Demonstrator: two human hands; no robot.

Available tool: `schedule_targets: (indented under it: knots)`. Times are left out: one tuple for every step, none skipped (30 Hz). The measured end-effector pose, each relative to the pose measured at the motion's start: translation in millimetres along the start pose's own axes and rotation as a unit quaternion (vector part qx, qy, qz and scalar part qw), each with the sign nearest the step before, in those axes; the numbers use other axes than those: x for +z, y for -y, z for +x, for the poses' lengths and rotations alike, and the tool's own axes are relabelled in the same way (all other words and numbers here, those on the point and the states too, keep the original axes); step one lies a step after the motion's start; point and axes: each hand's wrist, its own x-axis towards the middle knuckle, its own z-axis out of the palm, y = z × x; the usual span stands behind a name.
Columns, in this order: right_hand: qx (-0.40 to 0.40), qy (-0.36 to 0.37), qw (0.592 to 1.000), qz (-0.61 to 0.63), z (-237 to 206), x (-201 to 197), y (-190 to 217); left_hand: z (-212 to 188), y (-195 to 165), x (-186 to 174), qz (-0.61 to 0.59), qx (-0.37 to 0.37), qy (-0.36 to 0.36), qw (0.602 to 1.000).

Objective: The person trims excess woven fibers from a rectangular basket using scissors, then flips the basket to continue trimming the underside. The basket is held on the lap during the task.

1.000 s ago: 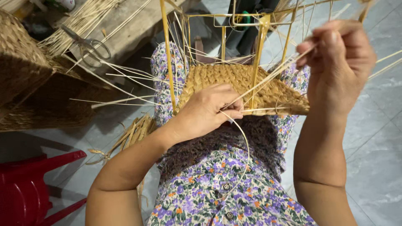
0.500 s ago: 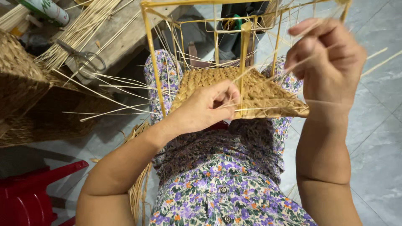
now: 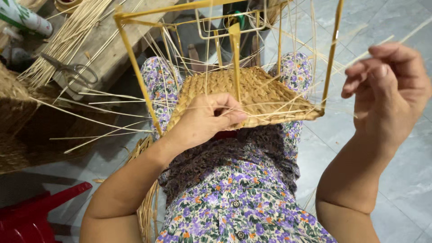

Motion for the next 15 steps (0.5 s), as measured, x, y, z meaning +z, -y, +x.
schedule_targets:
  knots:
    - [0.007,0.003,1.0,-0.016,-5,-1,2,1,1,0,0.018,-0.004,-0.005,1.0]
    - [0.014,0.005,0.999,-0.032,-9,1,5,1,2,1,0.036,-0.008,-0.01,0.999]
    - [0.033,0.008,0.997,-0.069,-15,6,7,2,3,1,0.005,-0.007,-0.008,1.0]
    - [0.058,0.029,0.989,-0.132,-21,14,10,3,3,-1,-0.025,-0.005,-0.007,1.0]
    - [0.08,0.054,0.976,-0.195,-27,22,13,4,3,-2,-0.054,-0.003,-0.007,0.999]
    - [0.109,0.094,0.948,-0.283,-35,33,16,4,4,-3,-0.066,-0.003,0.002,0.998]
    - [0.045,0.116,0.933,-0.338,-39,46,14,5,4,-5,-0.079,-0.004,0.009,0.997]
    - [-0.019,0.137,0.91,-0.39,-42,58,13,5,5,-6,-0.091,-0.004,0.017,0.996]
    - [-0.059,0.161,0.892,-0.419,-42,68,12,6,6,-6,-0.106,-0.013,0.021,0.994]
    - [-0.097,0.185,0.87,-0.447,-40,76,11,6,6,-6,-0.122,-0.022,0.025,0.992]
    - [-0.137,0.209,0.845,-0.473,-36,82,9,7,7,-6,-0.137,-0.03,0.029,0.99]
    - [-0.148,0.227,0.838,-0.474,-30,88,6,7,8,-6,-0.139,-0.023,0.029,0.99]
    - [-0.158,0.246,0.831,-0.474,-25,93,3,7,9,-6,-0.142,-0.016,0.028,0.989]
    - [-0.168,0.266,0.823,-0.472,-20,97,1,6,9,-7,-0.146,-0.011,0.025,0.989]
    - [-0.149,0.261,0.832,-0.466,-17,100,-1,5,9,-7,-0.154,-0.006,0.016,0.988]
